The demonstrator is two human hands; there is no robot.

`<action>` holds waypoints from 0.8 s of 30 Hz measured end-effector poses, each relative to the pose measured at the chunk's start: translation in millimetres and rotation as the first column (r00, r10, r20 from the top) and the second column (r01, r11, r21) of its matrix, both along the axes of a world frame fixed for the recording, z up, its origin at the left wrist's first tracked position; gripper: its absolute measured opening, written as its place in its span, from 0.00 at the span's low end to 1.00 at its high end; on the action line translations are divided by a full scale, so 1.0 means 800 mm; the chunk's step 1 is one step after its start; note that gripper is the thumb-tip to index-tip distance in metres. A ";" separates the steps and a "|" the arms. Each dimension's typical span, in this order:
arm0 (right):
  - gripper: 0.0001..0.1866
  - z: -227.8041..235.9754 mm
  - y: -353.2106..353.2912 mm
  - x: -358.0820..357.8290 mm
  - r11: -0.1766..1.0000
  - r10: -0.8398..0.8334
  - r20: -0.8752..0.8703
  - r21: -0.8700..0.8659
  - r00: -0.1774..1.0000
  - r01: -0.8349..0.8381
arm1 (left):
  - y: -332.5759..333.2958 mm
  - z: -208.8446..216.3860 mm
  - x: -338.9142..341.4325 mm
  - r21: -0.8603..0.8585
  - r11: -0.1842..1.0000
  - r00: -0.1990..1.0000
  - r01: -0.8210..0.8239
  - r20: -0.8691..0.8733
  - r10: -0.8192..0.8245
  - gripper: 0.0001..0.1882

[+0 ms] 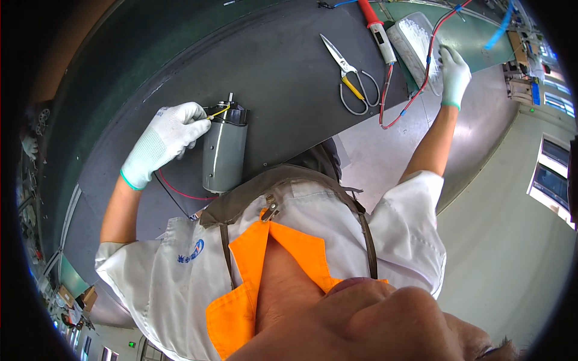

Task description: The person assembles small electric motors by inserting wires into the motor housing and securing them with a zip tie. They use pliers to cut the zip ties and a multimeter to test the electrical connections of the motors. The process is repeated for multiple units on a workbench.

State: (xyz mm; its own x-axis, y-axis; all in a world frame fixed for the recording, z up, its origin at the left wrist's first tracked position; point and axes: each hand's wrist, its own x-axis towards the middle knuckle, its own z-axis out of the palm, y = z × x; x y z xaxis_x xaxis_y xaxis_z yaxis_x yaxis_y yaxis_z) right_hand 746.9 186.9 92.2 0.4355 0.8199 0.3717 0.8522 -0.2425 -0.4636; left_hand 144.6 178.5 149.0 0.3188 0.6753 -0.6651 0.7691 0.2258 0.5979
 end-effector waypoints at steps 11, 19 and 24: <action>0.19 -0.102 0.119 0.101 0.945 0.148 0.546 -0.325 0.825 0.045 | 0.006 0.018 -0.031 -0.217 0.976 0.996 -0.018 0.079 0.036 0.18; 0.11 0.065 0.042 -0.060 0.932 0.115 -0.152 0.359 0.982 -0.054 | 0.002 0.004 -0.045 -0.295 0.954 0.985 -0.047 0.145 0.093 0.20; 0.13 0.132 -0.026 -0.178 0.821 0.325 -0.253 0.554 0.911 -0.139 | 0.007 -0.003 -0.042 -0.273 0.962 0.989 -0.019 0.135 0.058 0.22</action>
State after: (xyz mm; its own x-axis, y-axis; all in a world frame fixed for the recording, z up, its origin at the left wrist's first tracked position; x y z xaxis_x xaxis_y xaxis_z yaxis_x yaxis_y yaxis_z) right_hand 604.2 165.8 197.4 0.4271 0.6401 0.6386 0.6306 0.2953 -0.7178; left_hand 111.3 183.9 146.4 0.3990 0.4900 -0.7751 0.6693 0.4222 0.6114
